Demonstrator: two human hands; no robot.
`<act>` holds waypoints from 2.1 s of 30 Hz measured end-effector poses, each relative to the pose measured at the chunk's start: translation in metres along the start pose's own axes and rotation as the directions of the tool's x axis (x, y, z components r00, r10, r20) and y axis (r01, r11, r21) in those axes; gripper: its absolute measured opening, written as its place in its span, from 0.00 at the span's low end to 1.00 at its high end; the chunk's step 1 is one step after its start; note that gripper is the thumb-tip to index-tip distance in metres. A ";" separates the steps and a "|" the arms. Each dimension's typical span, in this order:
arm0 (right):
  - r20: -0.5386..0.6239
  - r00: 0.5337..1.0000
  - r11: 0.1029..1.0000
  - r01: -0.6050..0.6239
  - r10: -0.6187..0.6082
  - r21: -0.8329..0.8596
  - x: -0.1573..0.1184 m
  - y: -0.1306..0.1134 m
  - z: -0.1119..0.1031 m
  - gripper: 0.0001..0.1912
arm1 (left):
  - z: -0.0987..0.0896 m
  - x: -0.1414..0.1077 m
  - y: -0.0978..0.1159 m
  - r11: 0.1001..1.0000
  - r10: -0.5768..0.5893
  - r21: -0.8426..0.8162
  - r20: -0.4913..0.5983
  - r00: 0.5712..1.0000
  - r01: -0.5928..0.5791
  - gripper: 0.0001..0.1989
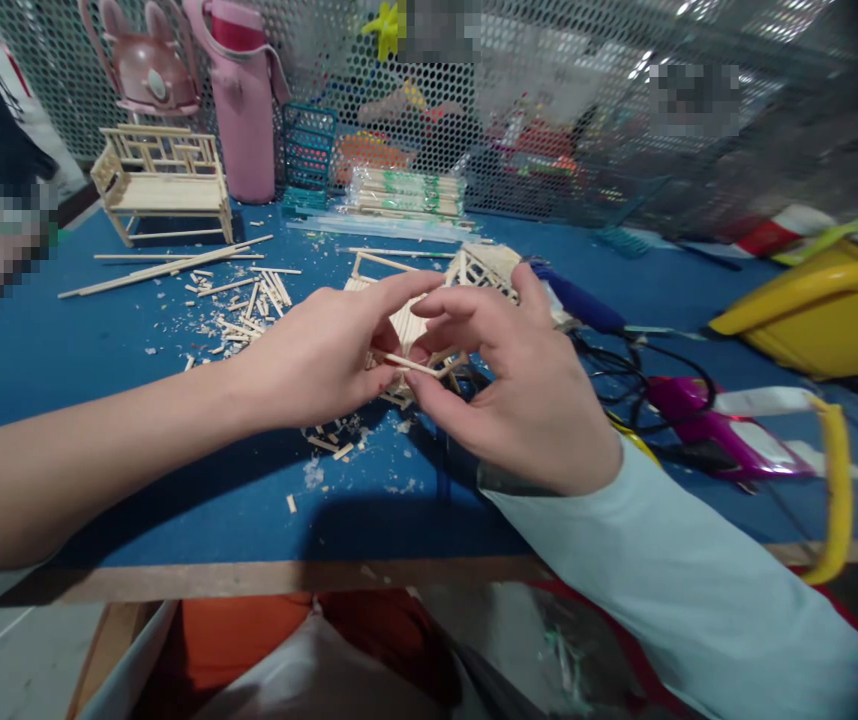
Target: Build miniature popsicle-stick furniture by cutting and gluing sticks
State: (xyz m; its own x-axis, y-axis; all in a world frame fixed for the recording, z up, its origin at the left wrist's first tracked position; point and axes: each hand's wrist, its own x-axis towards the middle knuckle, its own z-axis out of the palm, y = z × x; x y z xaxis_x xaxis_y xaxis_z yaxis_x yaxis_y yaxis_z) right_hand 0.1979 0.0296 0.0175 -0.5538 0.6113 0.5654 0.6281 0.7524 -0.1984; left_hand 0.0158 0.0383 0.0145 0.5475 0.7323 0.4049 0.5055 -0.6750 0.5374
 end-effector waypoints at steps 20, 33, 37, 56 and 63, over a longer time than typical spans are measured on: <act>0.129 0.992 0.999 -0.007 0.000 0.049 0.011 0.001 -0.009 0.18 | -0.005 -0.002 -0.002 1.000 0.003 0.027 0.085 0.996 -0.006 0.32; 0.223 0.975 1.000 0.015 -0.020 0.024 0.016 0.003 -0.011 0.15 | 0.000 0.000 -0.002 0.998 -0.039 0.049 0.006 0.999 0.039 0.34; 0.218 0.975 0.999 0.028 -0.032 0.024 0.016 0.003 -0.011 0.14 | 0.000 0.000 -0.001 0.997 -0.055 0.063 -0.005 0.998 0.055 0.34; 0.214 0.974 0.997 0.079 -0.079 0.012 0.017 0.005 -0.011 0.12 | -0.001 -0.007 0.002 0.995 -0.083 0.051 -0.026 0.996 0.084 0.33; 0.222 0.971 0.996 0.092 -0.089 -0.003 0.018 0.004 -0.011 0.12 | -0.002 -0.006 0.004 0.997 -0.067 -0.023 0.029 0.997 0.067 0.34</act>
State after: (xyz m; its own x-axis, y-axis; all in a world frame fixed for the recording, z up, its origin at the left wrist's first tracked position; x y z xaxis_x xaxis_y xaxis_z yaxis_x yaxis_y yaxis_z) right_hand 0.1961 0.0408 0.0361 -0.7149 0.5809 0.3892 0.5759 0.8048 -0.1432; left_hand 0.0139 0.0313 0.0157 0.5319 0.7728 0.3462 0.5256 -0.6218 0.5806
